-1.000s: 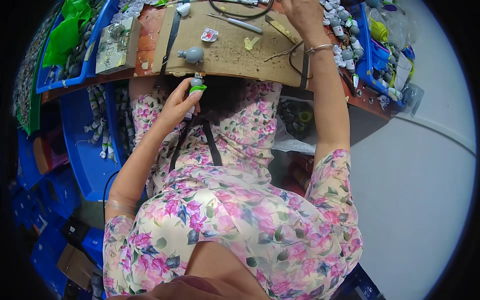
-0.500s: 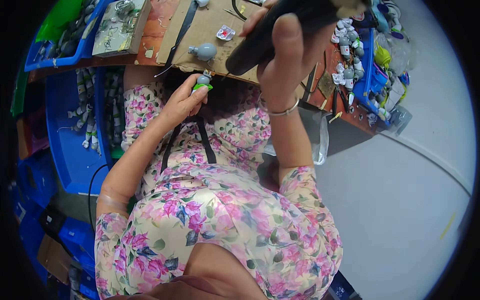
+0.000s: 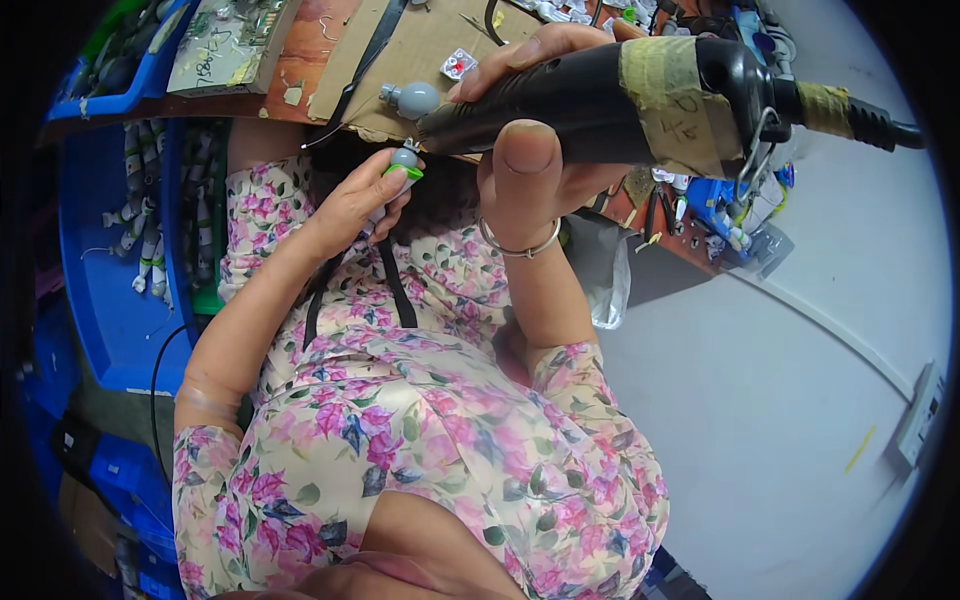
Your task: Assemble small plastic toy components using glue and an electric screwdriver.
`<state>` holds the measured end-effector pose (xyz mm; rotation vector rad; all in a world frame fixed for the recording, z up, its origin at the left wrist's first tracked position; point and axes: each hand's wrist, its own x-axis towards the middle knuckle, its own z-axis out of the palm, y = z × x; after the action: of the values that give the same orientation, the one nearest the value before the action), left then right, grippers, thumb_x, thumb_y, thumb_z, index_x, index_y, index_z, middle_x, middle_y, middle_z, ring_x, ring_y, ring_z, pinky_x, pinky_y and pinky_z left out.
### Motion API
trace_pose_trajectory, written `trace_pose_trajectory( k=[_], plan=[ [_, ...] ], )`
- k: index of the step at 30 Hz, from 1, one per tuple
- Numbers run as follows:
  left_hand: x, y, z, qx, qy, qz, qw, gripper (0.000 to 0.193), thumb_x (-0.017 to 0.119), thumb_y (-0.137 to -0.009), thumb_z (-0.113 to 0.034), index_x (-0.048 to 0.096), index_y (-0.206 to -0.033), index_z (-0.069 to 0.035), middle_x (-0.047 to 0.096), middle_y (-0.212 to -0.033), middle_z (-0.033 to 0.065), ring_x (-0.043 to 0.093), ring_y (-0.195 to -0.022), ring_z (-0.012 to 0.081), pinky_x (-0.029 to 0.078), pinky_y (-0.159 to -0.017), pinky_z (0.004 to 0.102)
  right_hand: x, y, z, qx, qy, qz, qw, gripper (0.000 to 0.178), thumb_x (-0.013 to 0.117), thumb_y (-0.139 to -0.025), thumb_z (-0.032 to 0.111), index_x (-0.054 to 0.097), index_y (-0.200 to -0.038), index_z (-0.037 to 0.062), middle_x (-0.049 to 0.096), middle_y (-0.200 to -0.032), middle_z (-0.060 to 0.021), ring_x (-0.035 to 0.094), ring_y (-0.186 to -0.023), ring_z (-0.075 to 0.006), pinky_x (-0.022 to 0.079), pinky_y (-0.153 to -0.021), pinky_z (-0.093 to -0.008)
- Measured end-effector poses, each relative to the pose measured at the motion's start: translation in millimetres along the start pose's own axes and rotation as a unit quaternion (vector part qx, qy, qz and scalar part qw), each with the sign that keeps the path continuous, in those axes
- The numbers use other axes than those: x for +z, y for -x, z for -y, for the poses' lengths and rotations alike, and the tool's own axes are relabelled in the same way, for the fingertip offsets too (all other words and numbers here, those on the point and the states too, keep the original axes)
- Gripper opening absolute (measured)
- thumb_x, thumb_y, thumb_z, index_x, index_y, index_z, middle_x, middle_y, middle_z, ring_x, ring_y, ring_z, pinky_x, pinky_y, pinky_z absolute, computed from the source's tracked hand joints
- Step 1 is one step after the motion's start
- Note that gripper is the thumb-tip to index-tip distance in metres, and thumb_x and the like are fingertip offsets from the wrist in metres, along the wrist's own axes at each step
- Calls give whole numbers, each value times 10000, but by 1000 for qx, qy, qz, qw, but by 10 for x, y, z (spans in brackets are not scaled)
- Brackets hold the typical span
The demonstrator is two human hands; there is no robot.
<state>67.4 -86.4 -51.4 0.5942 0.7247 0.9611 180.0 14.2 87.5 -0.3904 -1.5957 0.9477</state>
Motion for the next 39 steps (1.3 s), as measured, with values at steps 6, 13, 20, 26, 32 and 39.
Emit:
trace_pose_trajectory(
  k=[6, 13, 20, 26, 32, 39],
  plan=[
    [-11, -17, 25, 11, -7, 6, 1000, 306, 467, -1004, -363, 454, -1091, -70, 455, -736, 3, 439, -503, 77, 340, -435, 219, 58, 13, -30, -13, 47, 2, 999, 710, 563, -895, 526, 254, -1333, 60, 486, -949, -129, 575, -645, -224, 529, -518, -347],
    [20, -11, 22, 4, -1, -4, 1000, 294, 463, -1006, -354, 452, -1089, -72, 458, -731, 3, 436, -505, 76, 342, -438, 221, 28, 9, -48, 16, 20, 3, 1000, 732, 577, -886, 542, 256, -1333, 58, 488, -960, -124, 580, -672, -226, 536, -531, -355],
    [18, -17, 32, 8, 2, -1, 1000, 290, 457, -1008, -347, 449, -1097, -71, 453, -716, -3, 434, -503, 73, 343, -439, 225, 8, 22, -90, 28, -28, 12, 999, 724, 585, -888, 532, 260, -1341, 71, 488, -964, -122, 584, -681, -229, 540, -538, -360],
    [28, -11, 18, 7, 8, 2, 1000, 291, 462, -1007, -348, 449, -1098, -72, 450, -718, -4, 429, -500, 68, 343, -439, 225, 54, 22, -66, 6, 85, -42, 995, 703, 570, -875, 579, 324, -1266, 49, 495, -954, -109, 587, -685, -229, 538, -541, -357],
    [9, -3, 36, 9, 8, -5, 1000, 290, 465, -1006, -345, 447, -1094, -70, 456, -732, -3, 433, -498, 67, 341, -428, 223, 93, 32, 23, 37, 62, -75, 995, 721, 511, -853, 677, 414, -1166, 34, 495, -957, -86, 585, -694, -233, 532, -553, -369],
    [21, -14, 32, 3, 15, -1, 1000, 293, 467, -1004, -345, 446, -1092, -67, 460, -734, -3, 435, -492, 71, 345, -427, 226, 165, 65, -13, 32, 57, -73, 995, 728, 564, -843, 642, 375, -1219, 48, 486, -960, -93, 575, -679, -230, 525, -550, -371]
  ],
)
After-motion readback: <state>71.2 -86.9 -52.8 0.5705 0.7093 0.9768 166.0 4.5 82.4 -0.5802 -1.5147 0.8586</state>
